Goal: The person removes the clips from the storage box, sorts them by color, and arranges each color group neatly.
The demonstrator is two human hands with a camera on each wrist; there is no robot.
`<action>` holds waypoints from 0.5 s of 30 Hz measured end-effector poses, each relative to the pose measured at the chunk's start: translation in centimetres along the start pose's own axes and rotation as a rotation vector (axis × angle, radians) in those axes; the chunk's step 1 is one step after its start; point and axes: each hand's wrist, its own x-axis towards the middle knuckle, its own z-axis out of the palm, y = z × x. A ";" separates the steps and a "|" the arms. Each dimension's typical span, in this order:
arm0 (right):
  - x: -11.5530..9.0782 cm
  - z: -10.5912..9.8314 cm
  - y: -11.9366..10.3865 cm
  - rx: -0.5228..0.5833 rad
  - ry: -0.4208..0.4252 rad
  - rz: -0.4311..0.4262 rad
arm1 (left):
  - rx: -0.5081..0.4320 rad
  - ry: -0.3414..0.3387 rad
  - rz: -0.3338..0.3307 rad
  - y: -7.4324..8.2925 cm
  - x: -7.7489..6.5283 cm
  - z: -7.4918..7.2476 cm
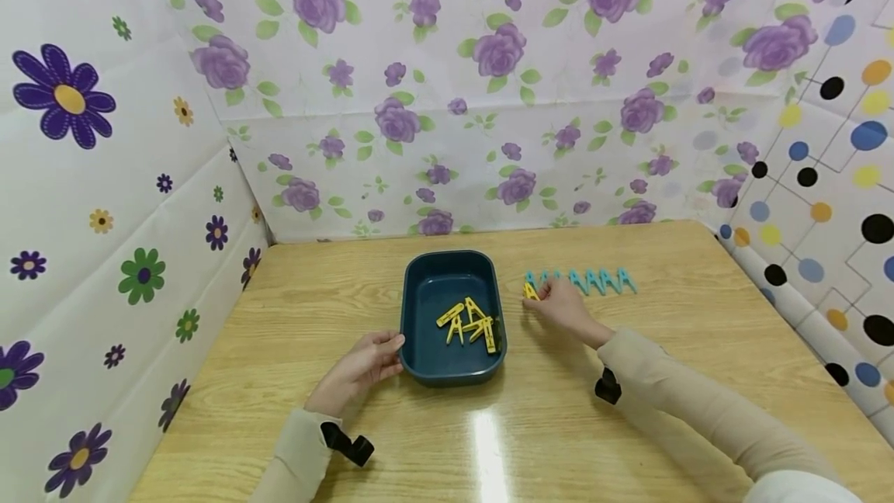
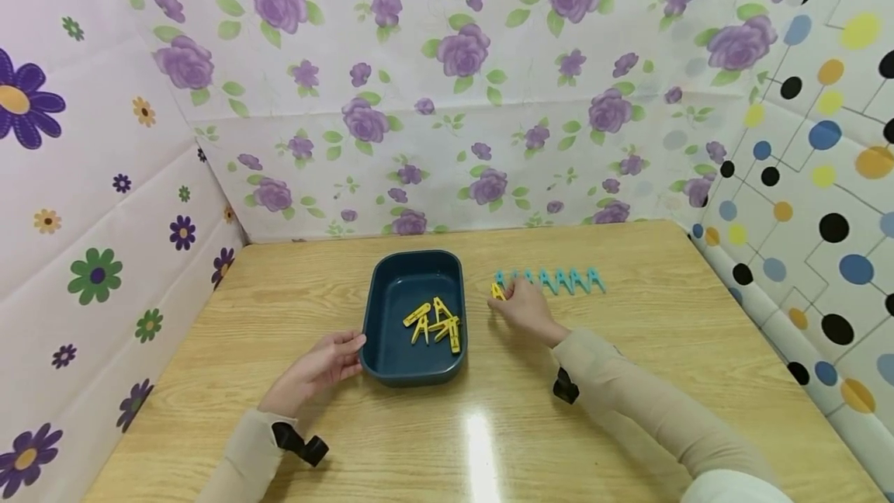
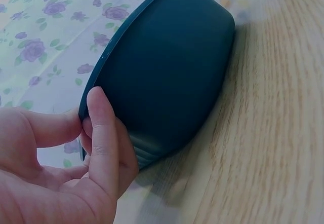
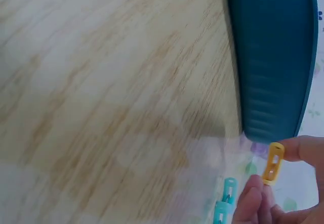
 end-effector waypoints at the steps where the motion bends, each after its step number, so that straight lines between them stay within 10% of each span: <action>1: 0.1 0.0 0.1 -0.016 -0.013 0.011 | 0.003 -0.001 0.000 0.0 0.0 0.0; 15: 0.9 1.0 1.0 -0.110 -0.130 0.110 | 0.013 0.014 -0.006 0.0 0.1 0.0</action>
